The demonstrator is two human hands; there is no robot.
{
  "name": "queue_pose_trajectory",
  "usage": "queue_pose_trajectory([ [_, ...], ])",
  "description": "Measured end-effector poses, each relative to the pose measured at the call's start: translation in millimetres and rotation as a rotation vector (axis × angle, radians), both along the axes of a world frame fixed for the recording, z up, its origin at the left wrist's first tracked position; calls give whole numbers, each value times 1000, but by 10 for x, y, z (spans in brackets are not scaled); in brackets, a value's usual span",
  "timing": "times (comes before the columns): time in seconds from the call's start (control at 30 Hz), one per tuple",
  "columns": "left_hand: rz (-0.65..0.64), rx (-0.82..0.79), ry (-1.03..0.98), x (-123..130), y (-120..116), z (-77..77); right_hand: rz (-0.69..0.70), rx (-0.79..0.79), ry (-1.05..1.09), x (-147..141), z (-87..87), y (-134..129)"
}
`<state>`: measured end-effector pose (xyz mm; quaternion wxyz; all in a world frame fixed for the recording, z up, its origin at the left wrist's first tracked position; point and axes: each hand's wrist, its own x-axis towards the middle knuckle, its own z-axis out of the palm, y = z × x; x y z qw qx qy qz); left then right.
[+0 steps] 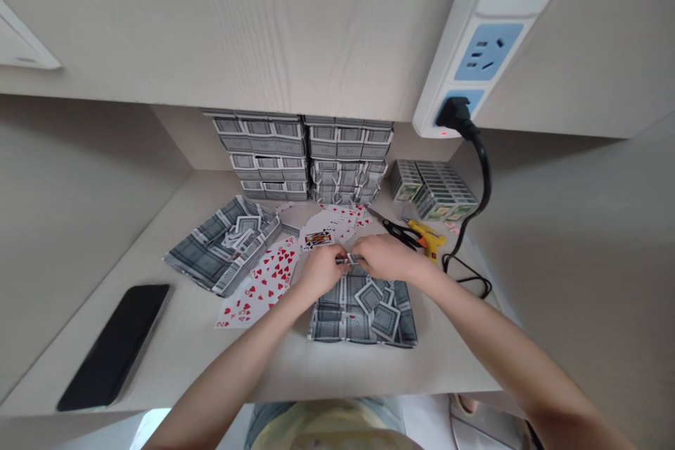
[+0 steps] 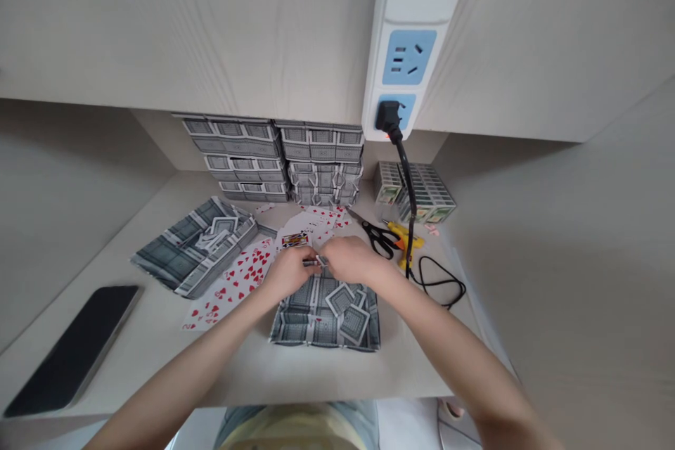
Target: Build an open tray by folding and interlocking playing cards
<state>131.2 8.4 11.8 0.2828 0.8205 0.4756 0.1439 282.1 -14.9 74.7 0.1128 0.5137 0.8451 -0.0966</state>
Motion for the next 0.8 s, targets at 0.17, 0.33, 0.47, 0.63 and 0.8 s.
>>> queue_pose_trajectory([
  [0.17, 23, -24, -9, 7, -14, 25, -20, 26, 21, -10, -53, -32],
  [0.33, 25, -26, -8, 13, -11, 30, -50, 18, -20, -31, -89, -43],
  [0.47, 8, 38, -12, 10, -15, 20, -57, 19, -15, -75, -104, -59],
  [0.63, -7, 51, -3, 8, -27, 16, -61, 42, 40, -106, -155, -109],
  [0.8, -12, 60, 39, -3, -29, -8, -33, 55, 124, -85, -175, -137],
])
